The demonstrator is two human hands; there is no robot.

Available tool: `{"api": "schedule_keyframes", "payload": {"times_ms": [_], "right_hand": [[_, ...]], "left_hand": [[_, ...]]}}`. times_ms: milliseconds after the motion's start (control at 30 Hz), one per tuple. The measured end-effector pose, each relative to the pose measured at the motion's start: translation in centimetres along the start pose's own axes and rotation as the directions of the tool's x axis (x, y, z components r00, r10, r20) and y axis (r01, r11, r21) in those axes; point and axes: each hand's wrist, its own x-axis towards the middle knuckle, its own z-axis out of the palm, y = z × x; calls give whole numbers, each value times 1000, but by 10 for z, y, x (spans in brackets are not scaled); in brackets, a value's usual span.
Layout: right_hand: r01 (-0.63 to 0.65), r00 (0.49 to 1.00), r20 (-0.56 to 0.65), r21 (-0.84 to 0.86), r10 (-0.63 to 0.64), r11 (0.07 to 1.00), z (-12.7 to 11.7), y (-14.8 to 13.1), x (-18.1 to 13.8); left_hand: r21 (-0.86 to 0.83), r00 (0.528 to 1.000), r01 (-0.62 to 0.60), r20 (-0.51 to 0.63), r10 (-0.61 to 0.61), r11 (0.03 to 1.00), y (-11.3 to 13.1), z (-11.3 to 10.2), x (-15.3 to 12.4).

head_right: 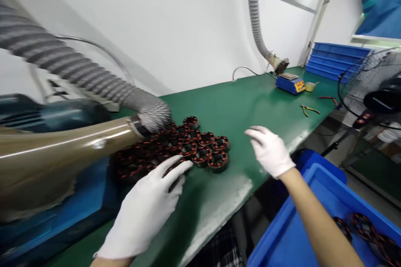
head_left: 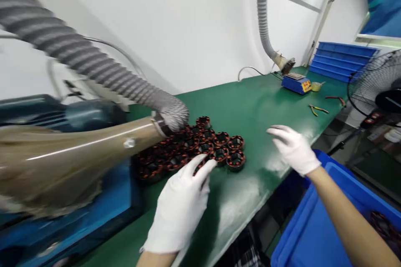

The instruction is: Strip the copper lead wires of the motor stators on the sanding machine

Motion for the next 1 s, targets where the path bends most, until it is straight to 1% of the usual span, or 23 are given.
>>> {"api": "schedule_keyframes", "payload": {"times_ms": [33,67,100,133,167,233,267,300,333,400,433,500,600,667,700,767,800,867,967,1000], "right_hand": [[-99,995,-20,-30,99,995,-12,29,-24],[-200,980,-23,-67,199,977,-22,57,-51],[-302,953,-19,-109,302,947,-32,84,-83],[-394,917,0,-157,399,906,-40,109,-116],[-475,871,28,-209,491,855,-47,131,-150],[-581,760,121,-316,639,750,-55,164,-218],[-603,704,182,-359,687,712,-56,175,-249],[-620,644,238,-394,727,678,-55,184,-278],[-631,593,279,-422,755,651,-53,189,-303],[-649,522,319,-453,791,611,-46,194,-342],[-660,497,324,-462,805,593,-41,194,-356],[-682,457,316,-476,831,556,-31,192,-373],[-710,412,286,-495,865,502,-17,188,-374],[-718,384,260,-519,886,464,-11,186,-366],[-719,370,252,-532,894,447,-9,186,-360],[-718,340,256,-551,905,425,-6,186,-349],[-718,325,270,-553,906,422,-6,186,-343],[-724,288,307,-550,907,416,-7,189,-334],[-742,220,346,-548,912,386,-7,196,-325],[-749,197,353,-548,915,372,-7,197,-324]], "left_hand": [[-112,994,-101,-45,97,989,20,3,-3],[-229,978,-207,-54,200,951,43,7,-6],[-326,952,-296,-27,304,898,68,14,-10],[-415,914,-365,9,405,834,94,22,-13],[-518,847,-422,68,528,744,120,32,-16],[-691,689,-456,126,714,562,173,57,-21],[-745,600,-451,156,785,492,198,72,-23],[-771,548,-444,171,819,457,222,87,-24],[-776,533,-434,189,825,458,244,102,-25],[-772,547,-411,216,809,485,284,128,-27],[-763,555,-414,220,802,496,302,139,-27],[-749,544,-448,205,813,489,335,155,-25],[-728,494,-512,185,850,456,375,167,-21],[-716,470,-519,218,855,467,390,169,-19],[-714,458,-513,242,855,477,392,168,-19],[-718,422,-504,281,862,481,386,164,-23],[-726,393,-503,292,872,469,378,160,-27],[-753,303,-506,300,904,420,358,150,-40],[-799,128,-515,286,950,310,330,134,-66],[-800,87,-529,280,956,282,324,130,-76]]}}
